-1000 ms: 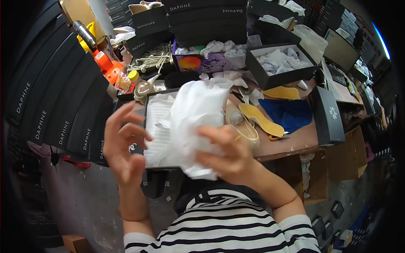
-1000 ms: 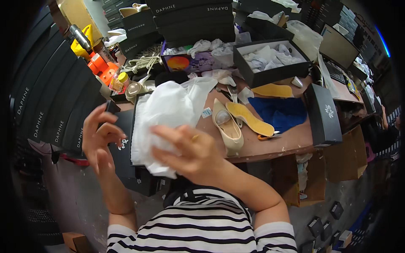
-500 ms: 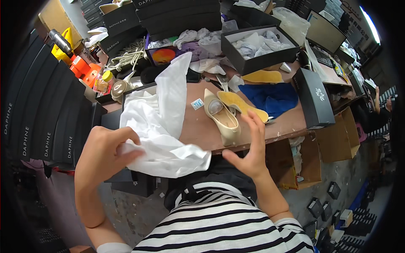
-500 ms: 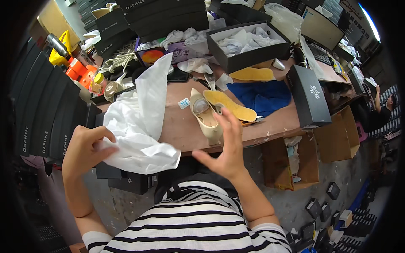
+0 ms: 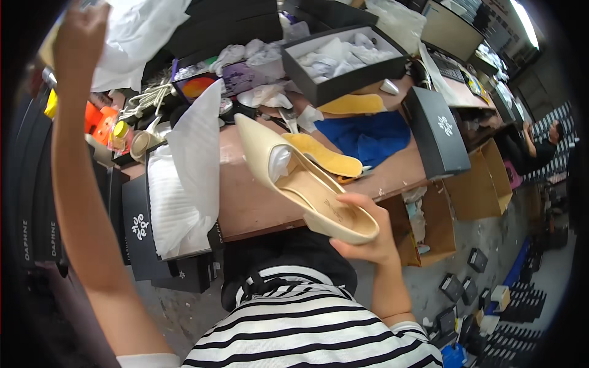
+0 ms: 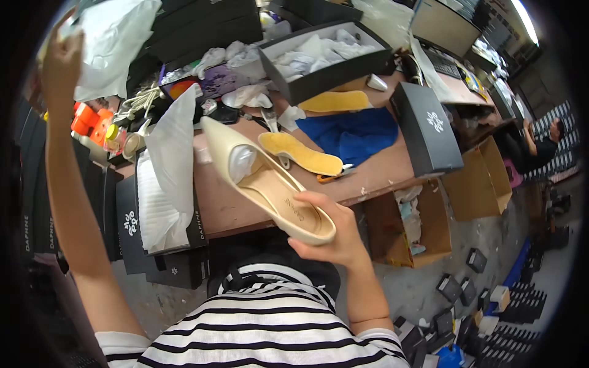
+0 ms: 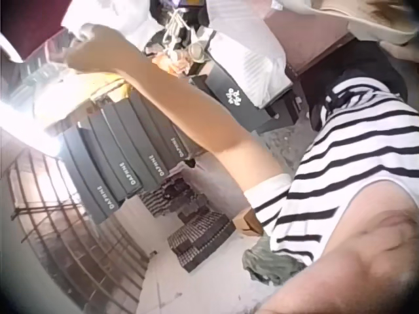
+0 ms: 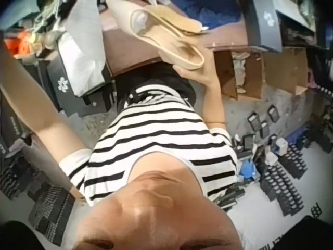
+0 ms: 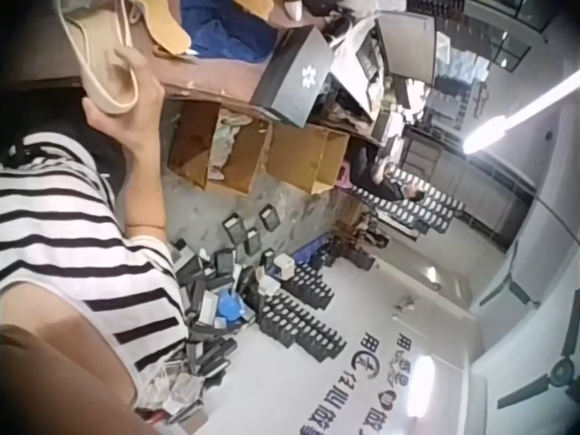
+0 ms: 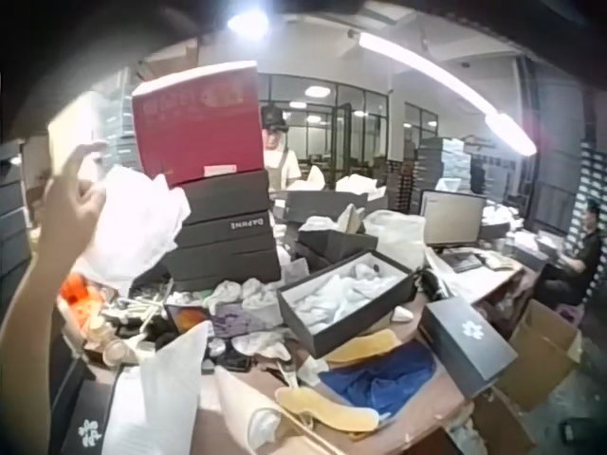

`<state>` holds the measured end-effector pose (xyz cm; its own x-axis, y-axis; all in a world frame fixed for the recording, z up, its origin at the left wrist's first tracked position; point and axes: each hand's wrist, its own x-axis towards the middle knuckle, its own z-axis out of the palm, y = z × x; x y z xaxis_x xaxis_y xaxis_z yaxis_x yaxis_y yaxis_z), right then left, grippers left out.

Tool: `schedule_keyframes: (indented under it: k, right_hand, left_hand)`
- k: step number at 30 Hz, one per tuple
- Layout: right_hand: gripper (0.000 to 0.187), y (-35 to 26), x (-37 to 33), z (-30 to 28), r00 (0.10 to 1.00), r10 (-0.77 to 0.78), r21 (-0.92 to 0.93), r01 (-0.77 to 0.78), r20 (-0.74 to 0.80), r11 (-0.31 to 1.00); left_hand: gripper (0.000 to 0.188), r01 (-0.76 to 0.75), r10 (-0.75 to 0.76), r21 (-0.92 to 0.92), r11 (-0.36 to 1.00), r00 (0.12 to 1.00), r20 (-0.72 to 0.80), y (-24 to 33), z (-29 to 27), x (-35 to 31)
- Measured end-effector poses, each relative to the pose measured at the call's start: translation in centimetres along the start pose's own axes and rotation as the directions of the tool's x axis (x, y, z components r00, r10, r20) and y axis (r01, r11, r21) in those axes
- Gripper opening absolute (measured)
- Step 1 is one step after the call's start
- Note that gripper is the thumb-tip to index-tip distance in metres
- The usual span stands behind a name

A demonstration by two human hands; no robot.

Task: Cleaning the soles and heels of high-heeled shoes with a sponge and packing them into bags.

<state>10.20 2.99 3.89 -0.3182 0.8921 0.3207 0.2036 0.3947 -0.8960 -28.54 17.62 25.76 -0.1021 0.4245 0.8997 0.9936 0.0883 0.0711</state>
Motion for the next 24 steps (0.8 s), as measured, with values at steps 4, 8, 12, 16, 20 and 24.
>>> schedule_keyframes:
  k: [4, 8, 12, 16, 20, 24]
  right_hand:
    - [0.064, -2.5, -2.3, -2.7, 0.996, -0.087, 0.074, 0.089, -0.019, 0.993]
    - [0.066, -2.5, -4.6, -1.9, 0.959, 0.268, 0.726, -0.12, -0.09, 0.677]
    - [0.081, -3.9, -4.3, 0.5, 0.858, 0.511, 0.868, -0.285, 0.043, 0.406]
    - [0.069, -2.5, -3.4, 2.3, 0.81, 0.56, 0.952, -0.284, 0.173, 0.118]
    - [0.056, -2.2, -0.9, 5.4, 0.816, 0.514, 0.959, -0.165, 0.264, -0.23]
    - [0.053, -2.7, 1.4, 9.0, 0.9, 0.404, 0.962, -0.053, 0.161, -0.267]
  left_hand:
    - [0.017, -0.077, 0.249, -0.534, 0.842, 0.933, 0.258, 3.7, 9.1, -6.6]
    - [0.014, 0.102, 0.067, -0.555, 0.825, 0.959, 0.277, 12.1, 7.1, -15.0]
    - [0.015, 0.213, 0.001, -0.768, 0.603, 0.963, 0.268, 12.6, 5.0, -18.3]
    - [0.011, -0.064, 0.314, -0.791, 0.608, 0.935, 0.166, 12.4, 0.1, -19.4]
    - [0.006, -0.008, 0.242, -0.882, 0.471, 0.963, 0.12, 12.1, -4.9, -22.7]
    - [0.008, 0.139, -0.089, -0.865, 0.483, 0.99, 0.11, 11.9, -7.3, -27.5]
